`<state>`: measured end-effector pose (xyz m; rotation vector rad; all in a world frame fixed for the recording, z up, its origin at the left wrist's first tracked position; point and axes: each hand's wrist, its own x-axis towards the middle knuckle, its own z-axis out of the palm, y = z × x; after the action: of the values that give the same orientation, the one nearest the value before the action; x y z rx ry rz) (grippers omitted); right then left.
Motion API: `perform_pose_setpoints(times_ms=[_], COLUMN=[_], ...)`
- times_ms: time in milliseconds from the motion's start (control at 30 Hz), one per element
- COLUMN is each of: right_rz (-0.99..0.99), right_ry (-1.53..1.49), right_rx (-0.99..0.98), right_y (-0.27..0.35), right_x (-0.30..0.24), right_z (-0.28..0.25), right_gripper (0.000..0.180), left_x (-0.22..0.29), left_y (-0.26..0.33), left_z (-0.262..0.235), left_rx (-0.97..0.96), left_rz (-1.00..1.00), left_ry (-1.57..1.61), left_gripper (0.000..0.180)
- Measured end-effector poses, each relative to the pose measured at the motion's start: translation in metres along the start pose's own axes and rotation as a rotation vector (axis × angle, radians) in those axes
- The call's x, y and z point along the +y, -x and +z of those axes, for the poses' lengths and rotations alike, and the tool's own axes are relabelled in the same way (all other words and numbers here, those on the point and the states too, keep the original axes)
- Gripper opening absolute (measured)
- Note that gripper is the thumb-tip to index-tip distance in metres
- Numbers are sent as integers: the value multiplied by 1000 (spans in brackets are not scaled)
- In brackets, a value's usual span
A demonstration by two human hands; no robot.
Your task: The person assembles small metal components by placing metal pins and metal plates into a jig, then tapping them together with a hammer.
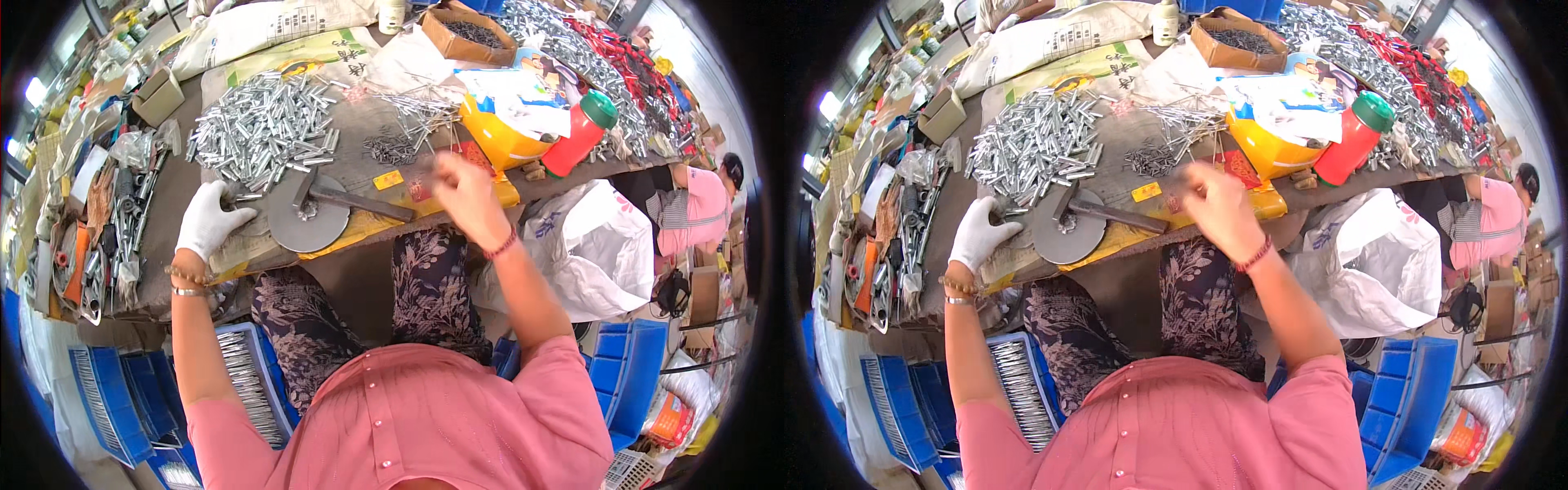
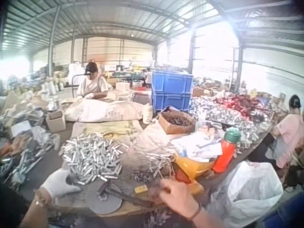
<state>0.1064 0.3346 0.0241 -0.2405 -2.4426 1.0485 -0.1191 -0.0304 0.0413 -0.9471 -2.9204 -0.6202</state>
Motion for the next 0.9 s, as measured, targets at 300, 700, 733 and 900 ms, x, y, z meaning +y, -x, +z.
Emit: perform_pose_setpoints(times_ms=[300, 700, 733, 900], right_rz=[176, -144, -219, -606], right_ry=[678, 223, 162, 105], right_rx=[-216, -125, -167, -265], right_y=[-64, -26, -22, -16], right_x=[8, -12, -32, -68], right_z=[-3, 3, 15, 81], right_gripper=[50, 29, 26, 21], left_x=[-11, 32, 36, 62], left_y=[48, 76, 79, 78], left_z=[-5, 17, 21, 38], left_rx=[95, 226, 235, 246], left_rz=[133, 58, 140, 149], left_ry=[-82, 347, 243, 161], left_gripper=[23, 21, 20, 20])
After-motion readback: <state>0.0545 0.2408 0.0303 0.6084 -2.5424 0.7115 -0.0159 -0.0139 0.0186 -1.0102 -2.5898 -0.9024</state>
